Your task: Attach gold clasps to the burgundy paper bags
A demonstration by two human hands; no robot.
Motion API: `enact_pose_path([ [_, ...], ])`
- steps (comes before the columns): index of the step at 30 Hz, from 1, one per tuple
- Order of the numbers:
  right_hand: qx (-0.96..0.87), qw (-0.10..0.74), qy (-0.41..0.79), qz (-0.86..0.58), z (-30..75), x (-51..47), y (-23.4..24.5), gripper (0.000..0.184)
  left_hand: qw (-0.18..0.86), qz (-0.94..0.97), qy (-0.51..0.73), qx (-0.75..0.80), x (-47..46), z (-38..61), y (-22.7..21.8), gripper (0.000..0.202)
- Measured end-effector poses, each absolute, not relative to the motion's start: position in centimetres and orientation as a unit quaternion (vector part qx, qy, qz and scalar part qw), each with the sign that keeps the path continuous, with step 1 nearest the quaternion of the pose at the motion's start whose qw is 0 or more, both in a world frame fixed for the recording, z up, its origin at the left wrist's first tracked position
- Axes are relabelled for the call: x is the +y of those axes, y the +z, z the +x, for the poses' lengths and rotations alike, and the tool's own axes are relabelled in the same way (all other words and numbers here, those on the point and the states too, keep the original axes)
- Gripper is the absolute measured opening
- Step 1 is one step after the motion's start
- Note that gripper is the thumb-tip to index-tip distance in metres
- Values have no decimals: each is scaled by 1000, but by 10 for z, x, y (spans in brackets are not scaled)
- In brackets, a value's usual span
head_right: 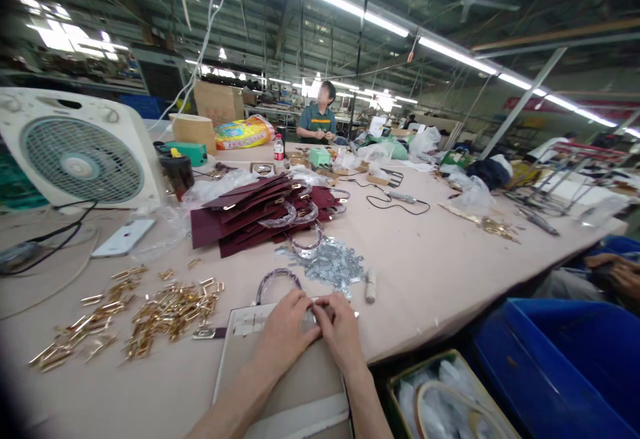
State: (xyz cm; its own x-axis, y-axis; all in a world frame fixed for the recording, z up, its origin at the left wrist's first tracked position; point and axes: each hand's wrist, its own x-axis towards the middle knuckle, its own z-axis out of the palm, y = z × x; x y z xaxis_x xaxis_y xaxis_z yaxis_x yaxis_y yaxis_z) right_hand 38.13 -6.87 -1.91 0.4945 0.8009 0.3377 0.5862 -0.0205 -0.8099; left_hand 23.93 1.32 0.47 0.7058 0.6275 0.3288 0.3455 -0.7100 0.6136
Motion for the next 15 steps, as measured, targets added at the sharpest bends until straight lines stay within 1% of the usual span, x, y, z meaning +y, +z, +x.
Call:
enact_pose_path([
  [3, -439, 555, 121, -697, 385, -72, -18, 32, 261, 885, 269, 277, 14, 240, 2, 28],
  [5, -389, 592, 93, -700, 395, -73, -17, 35, 264, 885, 267, 277, 15, 240, 1, 32],
  [7, -369, 594, 43, -713, 410, -71, -17, 35, 270, 884, 262, 277, 15, 240, 2, 35],
  [9, -392, 550, 6, -737, 428, -65, -17, 33, 277, 882, 262, 279, 15, 239, 3, 35],
  [13, -452, 421, -23, -786, 452, -49, -18, 28, 290, 876, 259, 285, 13, 238, 6, 37],
  [15, -453, 395, -29, -799, 454, -42, -19, 25, 296, 874, 255, 289, 13, 238, 6, 37],
])
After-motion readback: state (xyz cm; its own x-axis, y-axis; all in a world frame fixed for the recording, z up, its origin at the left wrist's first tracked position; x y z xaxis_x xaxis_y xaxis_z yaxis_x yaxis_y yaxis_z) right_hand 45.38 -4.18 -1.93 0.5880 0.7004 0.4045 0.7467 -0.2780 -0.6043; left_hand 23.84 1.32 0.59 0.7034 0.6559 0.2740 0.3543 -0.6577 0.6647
